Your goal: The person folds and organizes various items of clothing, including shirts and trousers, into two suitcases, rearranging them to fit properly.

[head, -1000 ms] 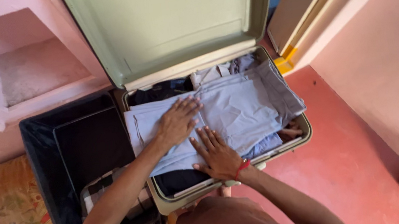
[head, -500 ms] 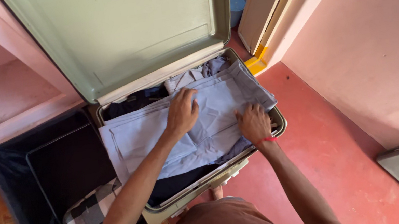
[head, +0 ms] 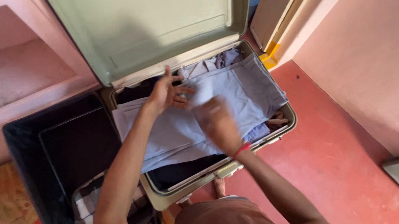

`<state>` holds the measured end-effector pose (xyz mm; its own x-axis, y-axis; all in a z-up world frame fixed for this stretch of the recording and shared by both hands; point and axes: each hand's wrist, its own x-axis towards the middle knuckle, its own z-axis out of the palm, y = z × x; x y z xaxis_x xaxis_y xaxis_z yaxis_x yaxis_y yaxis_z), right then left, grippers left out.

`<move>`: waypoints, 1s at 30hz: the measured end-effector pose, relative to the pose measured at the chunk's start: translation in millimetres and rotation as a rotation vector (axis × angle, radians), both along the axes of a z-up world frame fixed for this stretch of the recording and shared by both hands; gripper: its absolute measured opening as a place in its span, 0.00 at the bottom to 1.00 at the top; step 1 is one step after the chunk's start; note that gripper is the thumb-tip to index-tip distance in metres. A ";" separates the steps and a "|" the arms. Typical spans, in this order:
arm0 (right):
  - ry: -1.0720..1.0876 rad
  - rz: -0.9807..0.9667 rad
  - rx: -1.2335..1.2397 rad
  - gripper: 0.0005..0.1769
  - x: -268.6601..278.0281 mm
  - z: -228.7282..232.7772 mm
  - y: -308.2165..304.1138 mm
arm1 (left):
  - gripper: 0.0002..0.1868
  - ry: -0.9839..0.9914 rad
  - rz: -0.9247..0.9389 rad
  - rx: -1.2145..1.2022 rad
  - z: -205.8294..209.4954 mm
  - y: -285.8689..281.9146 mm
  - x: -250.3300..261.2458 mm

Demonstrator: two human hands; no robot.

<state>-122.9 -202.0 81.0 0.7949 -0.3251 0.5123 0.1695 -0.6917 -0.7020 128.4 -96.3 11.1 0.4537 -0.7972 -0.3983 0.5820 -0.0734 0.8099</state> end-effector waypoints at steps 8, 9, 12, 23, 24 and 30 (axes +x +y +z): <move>0.166 0.250 0.019 0.21 -20.2 3.1 44.9 | 0.37 -1.058 -0.061 0.314 3.6 59.0 18.2; 0.183 0.130 -0.028 0.22 -18.0 -2.1 34.7 | 0.32 -1.146 -0.003 0.344 4.7 61.4 12.9; 0.221 -0.031 -0.404 0.38 -17.3 -16.2 19.1 | 0.20 -1.406 0.120 0.450 10.0 60.4 4.5; 0.376 -0.141 -0.331 0.22 -6.9 -35.3 34.2 | 0.27 -1.408 -0.405 0.836 34.3 21.8 17.7; 0.440 -0.171 -0.333 0.19 -7.0 -36.7 32.1 | 0.30 -1.431 -0.471 0.889 34.5 31.6 19.1; -0.018 -0.092 -0.665 0.27 -0.2 -24.9 48.8 | 0.28 -1.345 -0.588 0.941 39.1 88.0 34.6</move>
<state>-123.0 -153.3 56.2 0.7683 -0.0017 0.6401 0.0966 -0.9882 -0.1186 163.0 -8.3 50.2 0.5883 -0.7006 -0.4038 -0.6781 -0.6995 0.2257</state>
